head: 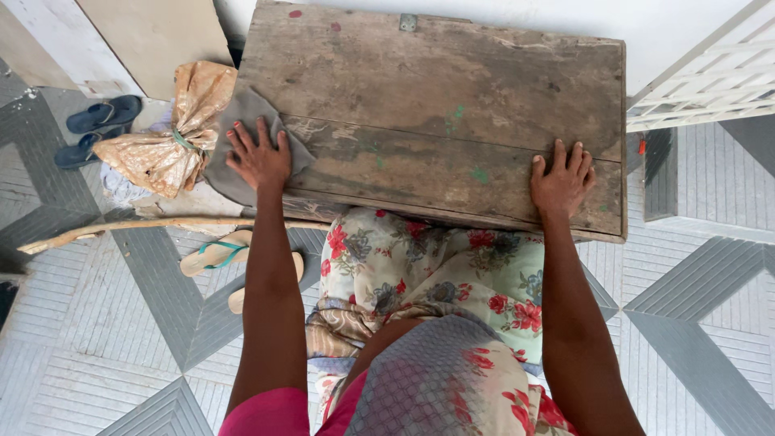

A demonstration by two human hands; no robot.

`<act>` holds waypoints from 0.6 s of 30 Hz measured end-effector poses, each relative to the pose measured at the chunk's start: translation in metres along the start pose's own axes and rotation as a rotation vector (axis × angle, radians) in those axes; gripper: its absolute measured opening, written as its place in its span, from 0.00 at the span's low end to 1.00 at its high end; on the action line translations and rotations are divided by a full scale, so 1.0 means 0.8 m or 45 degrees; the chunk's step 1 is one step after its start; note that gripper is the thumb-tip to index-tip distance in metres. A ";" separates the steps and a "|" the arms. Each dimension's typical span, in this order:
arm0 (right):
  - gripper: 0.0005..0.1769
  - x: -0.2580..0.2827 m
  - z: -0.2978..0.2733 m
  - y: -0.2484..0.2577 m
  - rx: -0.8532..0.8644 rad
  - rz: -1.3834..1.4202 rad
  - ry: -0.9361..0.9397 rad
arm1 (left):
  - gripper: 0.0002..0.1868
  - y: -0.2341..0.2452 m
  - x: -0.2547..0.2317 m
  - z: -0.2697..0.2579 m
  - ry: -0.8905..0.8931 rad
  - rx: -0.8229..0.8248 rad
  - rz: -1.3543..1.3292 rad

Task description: The person sits on the floor and sands the top surface of a large wooden chest using a piece of sandpaper. They rub the sandpaper back and forth across the wood, covering different areas of the lid.

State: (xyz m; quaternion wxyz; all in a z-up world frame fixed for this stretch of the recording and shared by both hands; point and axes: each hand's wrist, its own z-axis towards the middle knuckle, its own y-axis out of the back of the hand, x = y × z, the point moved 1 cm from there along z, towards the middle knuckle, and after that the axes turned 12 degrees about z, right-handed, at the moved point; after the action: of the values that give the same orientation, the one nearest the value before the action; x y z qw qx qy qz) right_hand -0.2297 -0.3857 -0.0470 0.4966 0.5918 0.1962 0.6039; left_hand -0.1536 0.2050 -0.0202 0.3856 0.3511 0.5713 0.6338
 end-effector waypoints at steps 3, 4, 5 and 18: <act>0.35 -0.002 0.000 -0.002 -0.008 -0.002 0.004 | 0.36 -0.009 0.003 -0.002 0.047 -0.016 0.000; 0.35 -0.002 0.001 -0.001 -0.016 -0.005 0.014 | 0.36 -0.011 0.001 -0.004 0.057 -0.039 0.006; 0.35 -0.003 0.001 0.000 -0.015 -0.005 0.004 | 0.36 -0.014 -0.005 -0.008 0.067 -0.061 0.008; 0.35 0.001 0.001 0.001 -0.001 -0.012 -0.015 | 0.39 0.025 -0.215 -0.117 -0.468 0.216 0.065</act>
State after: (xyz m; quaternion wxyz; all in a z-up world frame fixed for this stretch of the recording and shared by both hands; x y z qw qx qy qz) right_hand -0.2292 -0.3854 -0.0462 0.5007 0.5943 0.1959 0.5981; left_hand -0.1595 0.0086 -0.0107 0.4363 0.5063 0.5336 0.5183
